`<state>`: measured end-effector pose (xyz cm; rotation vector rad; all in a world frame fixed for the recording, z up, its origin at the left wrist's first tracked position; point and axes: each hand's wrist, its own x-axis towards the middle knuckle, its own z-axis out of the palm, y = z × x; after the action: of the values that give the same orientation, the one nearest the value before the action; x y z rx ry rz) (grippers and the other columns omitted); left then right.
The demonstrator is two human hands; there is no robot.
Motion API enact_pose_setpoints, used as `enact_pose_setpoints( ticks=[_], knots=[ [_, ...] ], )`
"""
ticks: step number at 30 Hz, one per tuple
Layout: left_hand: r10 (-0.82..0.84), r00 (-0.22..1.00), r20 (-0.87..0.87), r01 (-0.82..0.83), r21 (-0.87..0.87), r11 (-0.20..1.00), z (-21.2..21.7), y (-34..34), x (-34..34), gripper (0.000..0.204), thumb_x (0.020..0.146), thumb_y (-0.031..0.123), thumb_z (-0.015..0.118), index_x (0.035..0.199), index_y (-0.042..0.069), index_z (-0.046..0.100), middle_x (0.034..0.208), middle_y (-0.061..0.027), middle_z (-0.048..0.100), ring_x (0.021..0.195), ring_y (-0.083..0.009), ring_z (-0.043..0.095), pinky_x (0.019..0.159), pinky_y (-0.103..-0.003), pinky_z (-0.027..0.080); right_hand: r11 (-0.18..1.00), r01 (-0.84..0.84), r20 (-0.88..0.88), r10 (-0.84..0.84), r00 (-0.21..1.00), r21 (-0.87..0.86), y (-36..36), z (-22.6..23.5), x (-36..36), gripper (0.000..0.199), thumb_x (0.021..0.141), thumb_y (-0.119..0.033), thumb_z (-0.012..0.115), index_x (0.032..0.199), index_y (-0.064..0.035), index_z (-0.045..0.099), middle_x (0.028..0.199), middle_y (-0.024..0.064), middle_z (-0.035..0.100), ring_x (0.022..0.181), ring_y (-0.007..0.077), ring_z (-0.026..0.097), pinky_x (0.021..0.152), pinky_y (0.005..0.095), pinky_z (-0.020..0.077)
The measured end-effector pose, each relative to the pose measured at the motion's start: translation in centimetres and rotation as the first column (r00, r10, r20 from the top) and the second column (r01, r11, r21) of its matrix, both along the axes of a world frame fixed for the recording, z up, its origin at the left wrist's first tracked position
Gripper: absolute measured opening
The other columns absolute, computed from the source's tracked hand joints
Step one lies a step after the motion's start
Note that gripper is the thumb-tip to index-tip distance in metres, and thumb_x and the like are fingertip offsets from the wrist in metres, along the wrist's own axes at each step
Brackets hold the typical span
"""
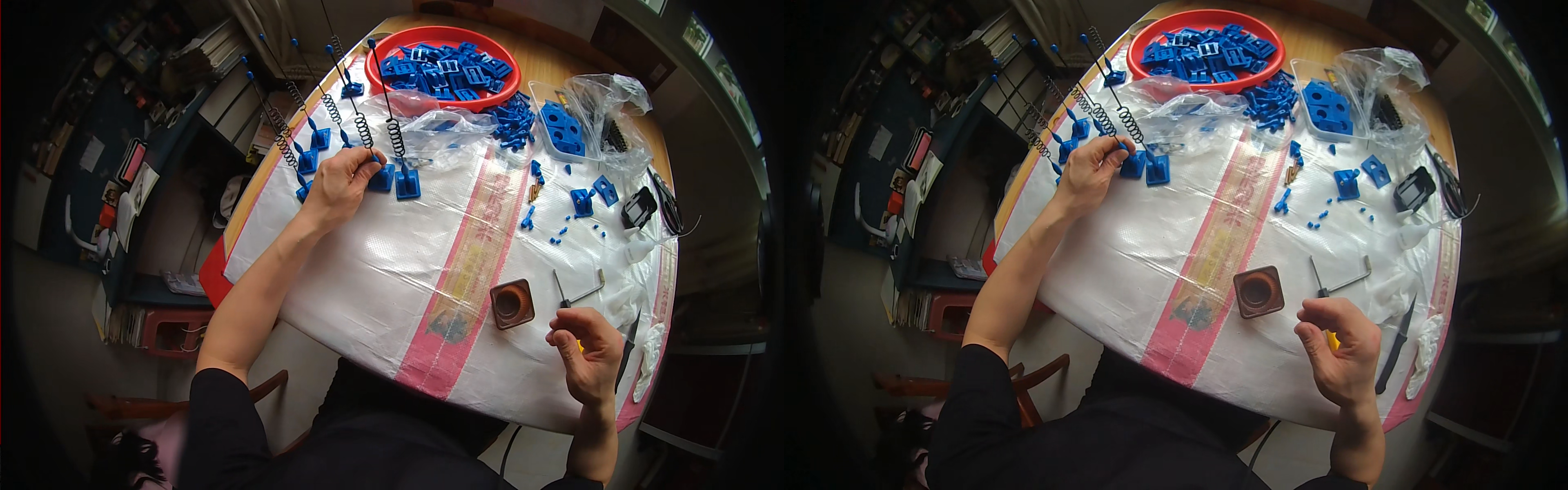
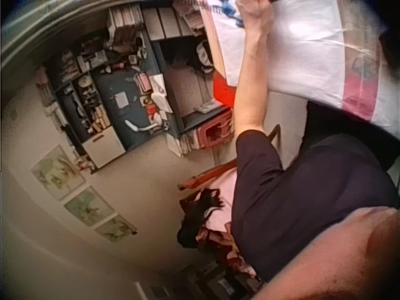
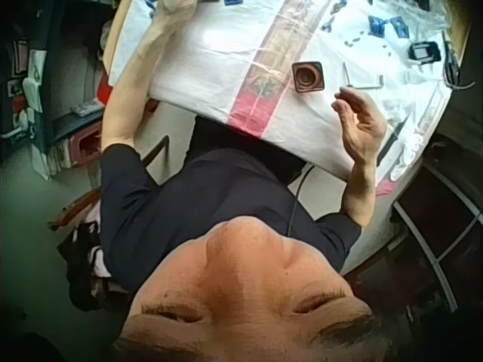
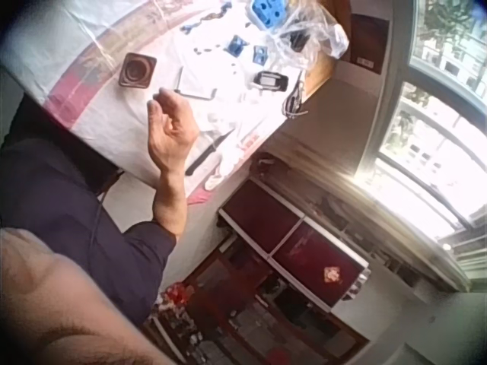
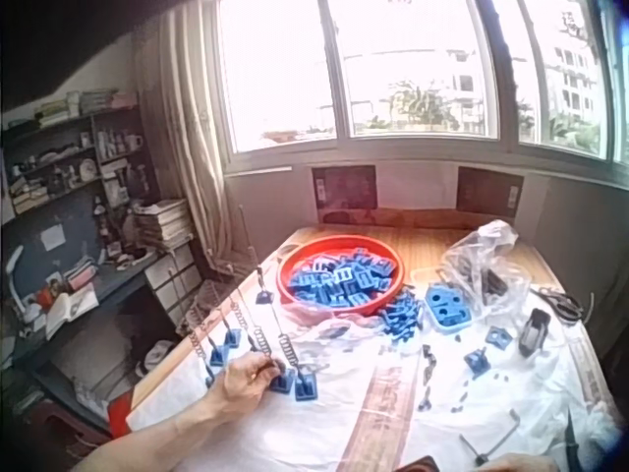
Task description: Assemble small plastic electronic components by attaching a metal spring antenna and securing it with a screw.
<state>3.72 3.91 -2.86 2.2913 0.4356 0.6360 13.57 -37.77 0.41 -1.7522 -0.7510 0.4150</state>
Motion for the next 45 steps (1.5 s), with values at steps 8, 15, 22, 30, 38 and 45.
enact_pose_setpoints(
  ticks=[8,15,22,30,38,45],
  knots=[
    [-0.022,1.0,0.011,0.022,0.012,1.0,-0.1,0.1,0.1,0.013,0.101,0.007,0.06,0.105,-0.001,0.069,0.086,-0.0069,0.064,0.074,-0.0126,0.055,0.067,-0.028,0.045,1.0,0.002,-0.008,-0.002,1.0,-0.005,0.1,-0.1,0.2,0.018,0.089,-0.001,0.074,0.105,0.0037,0.067,0.091,0.0097,0.07,0.081,0.0151,0.069,0.076,0.0265,0.0542],
    [0.1,0.993,-0.055,-0.098,0.046,0.994,0.6,0.2,-1.5,0.014,0.099,0.006,0.059,0.106,-0.005,0.067,0.095,-0.0202,0.069,0.087,-0.0283,0.069,0.078,-0.036,0.052,1.0,0.001,-0.005,-0.002,1.0,-0.027,-0.1,-0.2,0.5,0.019,0.089,0.0,0.074,0.106,0.0038,0.067,0.091,0.0096,0.07,0.081,0.015,0.069,0.076,0.0266,0.0544],
    [0.163,0.987,0.012,-0.163,0.114,0.98,-0.3,0.6,-1.9,0.016,0.097,0.004,0.06,0.109,-0.004,0.065,0.091,-0.0165,0.067,0.079,-0.0253,0.065,0.073,-0.035,0.05,1.0,-0.002,-0.017,0.002,1.0,-0.013,0.2,-0.2,0.3,0.018,0.089,0.0,0.074,0.105,0.0038,0.067,0.09,0.0096,0.07,0.081,0.0151,0.069,0.075,0.0264,0.0542],
    [0.206,0.977,-0.054,-0.197,0.14,0.97,0.4,0.2,-2.4,0.015,0.095,0.003,0.059,0.107,-0.003,0.066,0.084,-0.0113,0.068,0.069,-0.0175,0.063,0.067,-0.032,0.05,1.0,-0.004,-0.002,0.004,1.0,-0.021,-0.1,-0.2,0.3,0.019,0.088,0.0,0.075,0.105,0.0039,0.067,0.09,0.0098,0.071,0.081,0.0152,0.069,0.076,0.0267,0.0543],
    [0.266,0.964,0.012,-0.26,0.257,0.931,0.2,-0.1,-3.3,0.025,0.093,0.002,0.063,0.114,-0.012,0.062,0.097,-0.0184,0.068,0.075,-0.0204,0.065,0.065,-0.031,0.052,1.0,-0.013,0.009,0.013,1.0,-0.011,-0.1,-0.1,0.2,0.019,0.088,0.0,0.075,0.105,0.0038,0.068,0.09,0.0099,0.071,0.08,0.0153,0.069,0.076,0.0267,0.0543],
    [0.146,0.989,-0.025,-0.137,0.222,0.965,4.1,-4.9,-5.2,0.039,0.09,-0.001,0.07,0.126,-0.009,0.061,0.103,-0.0148,0.068,0.071,-0.0124,0.062,0.061,-0.025,0.052,0.999,0.004,0.013,-0.003,1.0,-0.033,-0.4,-0.1,0.4,0.018,0.088,0.001,0.074,0.104,0.0036,0.068,0.089,0.0098,0.07,0.08,0.015,0.069,0.076,0.0265,0.0542]
  ],
)
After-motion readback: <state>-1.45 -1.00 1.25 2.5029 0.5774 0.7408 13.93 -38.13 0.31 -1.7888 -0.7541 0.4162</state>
